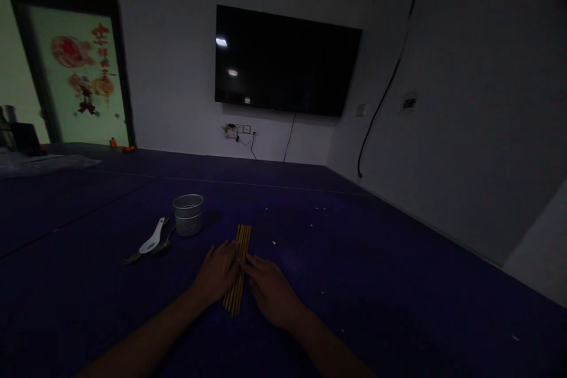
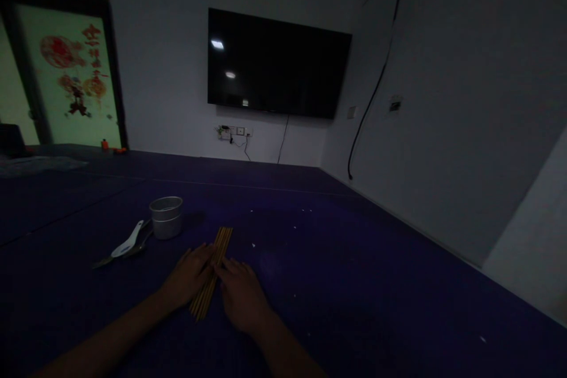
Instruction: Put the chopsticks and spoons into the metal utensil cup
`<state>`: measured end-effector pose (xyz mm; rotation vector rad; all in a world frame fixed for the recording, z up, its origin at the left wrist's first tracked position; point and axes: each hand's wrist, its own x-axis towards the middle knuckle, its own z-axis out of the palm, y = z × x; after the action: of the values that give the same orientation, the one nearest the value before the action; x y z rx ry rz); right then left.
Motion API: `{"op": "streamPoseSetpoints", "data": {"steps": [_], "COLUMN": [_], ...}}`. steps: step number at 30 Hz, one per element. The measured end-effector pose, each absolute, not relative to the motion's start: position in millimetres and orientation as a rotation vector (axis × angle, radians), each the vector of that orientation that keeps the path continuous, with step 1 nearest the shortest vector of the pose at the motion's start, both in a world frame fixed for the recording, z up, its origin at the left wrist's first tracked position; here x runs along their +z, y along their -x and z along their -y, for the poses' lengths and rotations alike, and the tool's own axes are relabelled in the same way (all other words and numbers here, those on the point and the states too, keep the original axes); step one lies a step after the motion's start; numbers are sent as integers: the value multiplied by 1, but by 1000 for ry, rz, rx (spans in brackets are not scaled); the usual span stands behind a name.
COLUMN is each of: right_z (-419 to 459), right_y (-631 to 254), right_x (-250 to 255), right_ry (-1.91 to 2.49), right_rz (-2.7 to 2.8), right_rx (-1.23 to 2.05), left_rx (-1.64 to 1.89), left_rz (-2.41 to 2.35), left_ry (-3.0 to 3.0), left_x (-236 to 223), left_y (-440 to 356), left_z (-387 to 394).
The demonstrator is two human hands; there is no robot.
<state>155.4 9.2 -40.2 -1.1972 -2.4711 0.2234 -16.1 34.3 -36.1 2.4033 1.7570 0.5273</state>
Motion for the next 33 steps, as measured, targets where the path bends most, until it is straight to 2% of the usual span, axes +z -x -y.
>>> {"op": "streamPoseSetpoints", "data": {"steps": [33], "right_z": [-5], "right_y": [-155], "right_x": [-33], "right_ry": [1214], "right_rz": [2459], "right_rx": [288], "left_rx": [539], "left_rz": [-1758], "left_ry": [-2425], "left_x": [-38], "left_y": [16], "left_z": [-36]}}
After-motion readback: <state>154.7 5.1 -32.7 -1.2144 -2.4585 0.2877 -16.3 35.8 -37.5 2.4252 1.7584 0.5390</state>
